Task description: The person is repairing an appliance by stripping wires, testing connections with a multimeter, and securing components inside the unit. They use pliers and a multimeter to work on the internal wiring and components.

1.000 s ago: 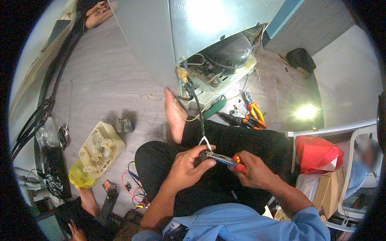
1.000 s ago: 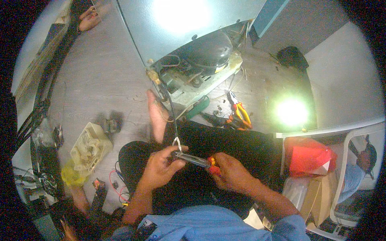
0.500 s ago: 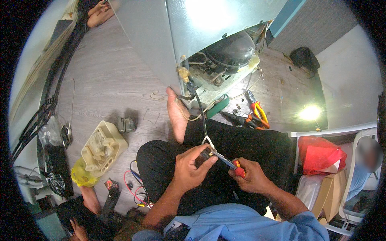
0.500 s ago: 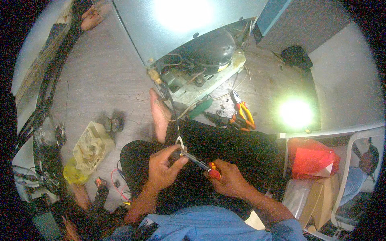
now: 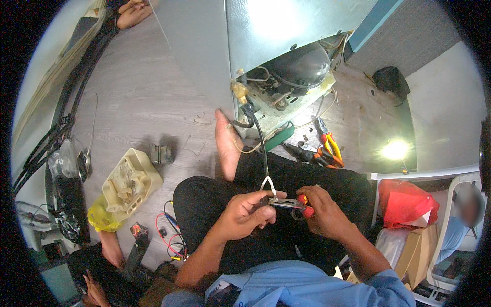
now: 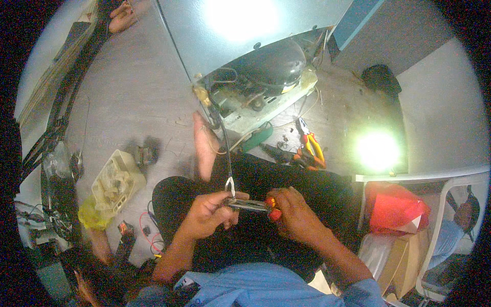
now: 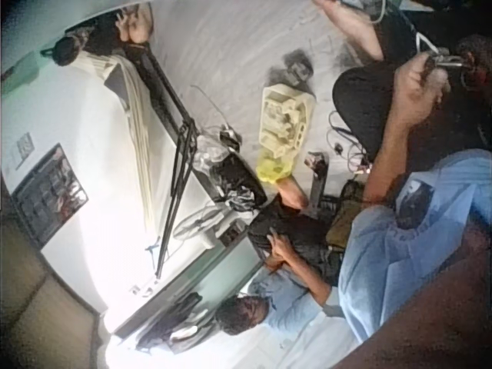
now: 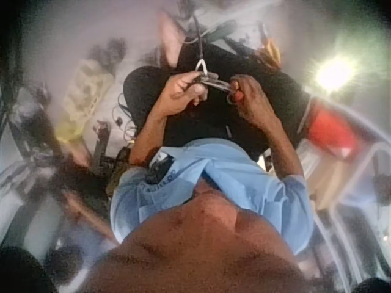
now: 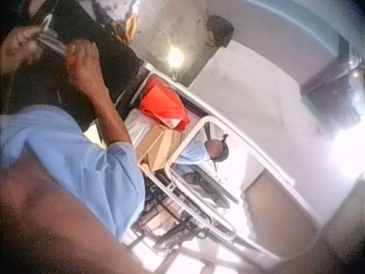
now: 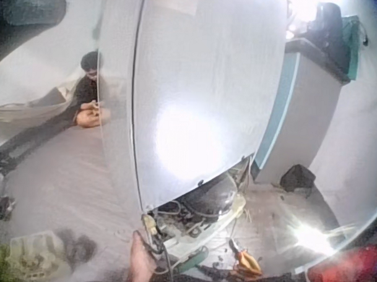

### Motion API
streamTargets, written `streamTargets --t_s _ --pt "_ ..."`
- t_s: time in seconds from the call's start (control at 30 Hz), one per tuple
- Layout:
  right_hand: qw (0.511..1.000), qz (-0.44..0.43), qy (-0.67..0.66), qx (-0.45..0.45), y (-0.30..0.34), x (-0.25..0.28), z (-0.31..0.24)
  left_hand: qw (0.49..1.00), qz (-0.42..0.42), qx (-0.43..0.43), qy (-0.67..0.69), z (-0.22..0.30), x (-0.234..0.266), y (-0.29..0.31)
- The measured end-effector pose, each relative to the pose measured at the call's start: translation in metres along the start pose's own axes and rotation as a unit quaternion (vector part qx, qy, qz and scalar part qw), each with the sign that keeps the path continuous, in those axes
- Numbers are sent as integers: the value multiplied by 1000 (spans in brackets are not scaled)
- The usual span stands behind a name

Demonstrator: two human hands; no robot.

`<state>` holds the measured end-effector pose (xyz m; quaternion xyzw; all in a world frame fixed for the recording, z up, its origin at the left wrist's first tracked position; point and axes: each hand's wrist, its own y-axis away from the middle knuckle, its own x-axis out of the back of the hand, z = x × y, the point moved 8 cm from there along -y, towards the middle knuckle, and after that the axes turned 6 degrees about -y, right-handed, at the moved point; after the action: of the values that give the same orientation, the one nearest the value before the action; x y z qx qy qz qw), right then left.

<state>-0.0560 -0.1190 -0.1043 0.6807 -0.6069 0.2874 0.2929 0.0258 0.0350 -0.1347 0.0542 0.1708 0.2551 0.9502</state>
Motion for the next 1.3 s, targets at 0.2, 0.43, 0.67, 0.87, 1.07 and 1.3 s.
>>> streamTargets --t_s 0.2,0.43,0.67,0.87,1.07,1.3 --pt "980 -89 -136 -118 14 -13 9 971 143 -72 -175 15 7 2" --pt "961 -105 -161 -198 23 -7 -4 881 229 -164 -379 44 -6 11" --pt "938 -106 -145 -297 35 -11 -4 845 218 -190 -450 36 -12 13" --pt "969 -106 -124 -187 28 -8 -5 889 207 -157 -377 32 -5 14" --pt "997 -25 -57 -36 7 -6 9 996 55 23 -64 6 -8 8" --pt "995 -63 -71 -24 -1 -12 17 1000 21 2 -11 14 -6 3"
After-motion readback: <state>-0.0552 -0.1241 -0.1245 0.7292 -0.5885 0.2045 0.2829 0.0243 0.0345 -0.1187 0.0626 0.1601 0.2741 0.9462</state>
